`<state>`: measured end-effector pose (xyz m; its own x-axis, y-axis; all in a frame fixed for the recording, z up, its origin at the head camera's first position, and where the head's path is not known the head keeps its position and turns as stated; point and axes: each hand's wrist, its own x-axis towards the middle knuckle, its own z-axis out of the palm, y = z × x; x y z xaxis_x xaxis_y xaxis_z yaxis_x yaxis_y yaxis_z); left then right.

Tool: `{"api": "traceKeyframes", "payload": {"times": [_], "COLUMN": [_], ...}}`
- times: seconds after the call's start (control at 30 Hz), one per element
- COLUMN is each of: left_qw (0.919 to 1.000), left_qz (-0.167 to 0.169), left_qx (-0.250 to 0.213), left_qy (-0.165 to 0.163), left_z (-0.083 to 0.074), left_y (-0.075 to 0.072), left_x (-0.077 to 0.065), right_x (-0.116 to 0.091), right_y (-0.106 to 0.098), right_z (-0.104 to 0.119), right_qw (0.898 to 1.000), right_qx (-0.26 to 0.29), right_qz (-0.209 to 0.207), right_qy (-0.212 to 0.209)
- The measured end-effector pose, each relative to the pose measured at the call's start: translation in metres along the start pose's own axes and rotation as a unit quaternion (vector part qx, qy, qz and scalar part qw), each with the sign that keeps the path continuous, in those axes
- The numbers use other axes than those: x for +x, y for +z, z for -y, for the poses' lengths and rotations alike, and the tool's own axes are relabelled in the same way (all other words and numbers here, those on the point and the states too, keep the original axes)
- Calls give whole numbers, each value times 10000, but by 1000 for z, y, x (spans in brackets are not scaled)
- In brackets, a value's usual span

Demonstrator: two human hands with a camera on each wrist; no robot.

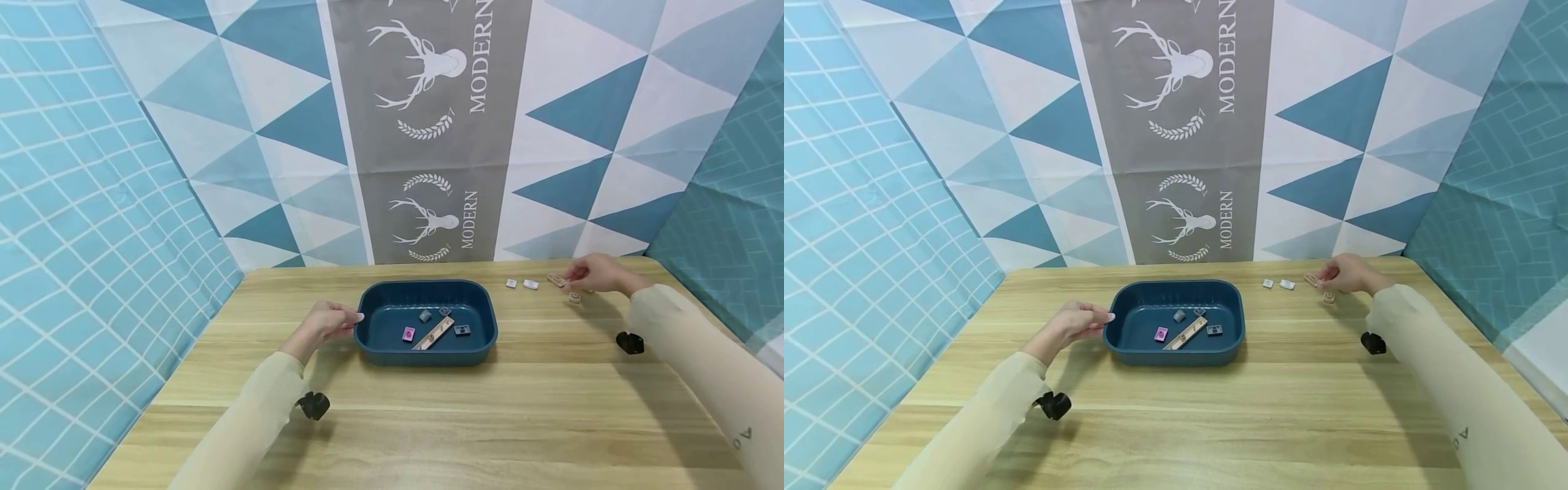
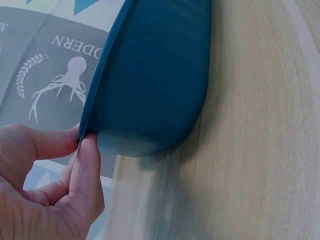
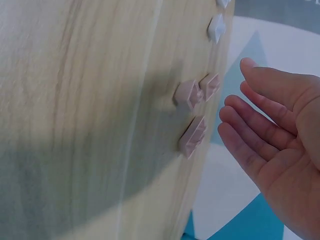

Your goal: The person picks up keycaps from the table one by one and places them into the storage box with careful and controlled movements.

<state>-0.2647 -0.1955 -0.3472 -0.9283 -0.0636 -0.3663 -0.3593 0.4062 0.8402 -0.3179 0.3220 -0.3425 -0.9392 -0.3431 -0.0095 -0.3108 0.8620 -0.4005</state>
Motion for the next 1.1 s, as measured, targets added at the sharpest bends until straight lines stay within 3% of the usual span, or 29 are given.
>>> {"api": "traceKeyframes", "payload": {"times": [0.4, 1.1], "left_qw": [10000, 9999], "left_qz": [-39, -51], "left_qx": [-40, -111], "left_qy": [29, 16], "left_z": [-1, 1], "left_y": [-1, 0], "left_x": [0, 1], "right_x": [-4, -9], "right_y": [2, 18], "right_z": [-16, -24], "right_qw": [9985, 9980], "right_qx": [419, 353], "right_qz": [122, 123], "right_qy": [333, 512]}}
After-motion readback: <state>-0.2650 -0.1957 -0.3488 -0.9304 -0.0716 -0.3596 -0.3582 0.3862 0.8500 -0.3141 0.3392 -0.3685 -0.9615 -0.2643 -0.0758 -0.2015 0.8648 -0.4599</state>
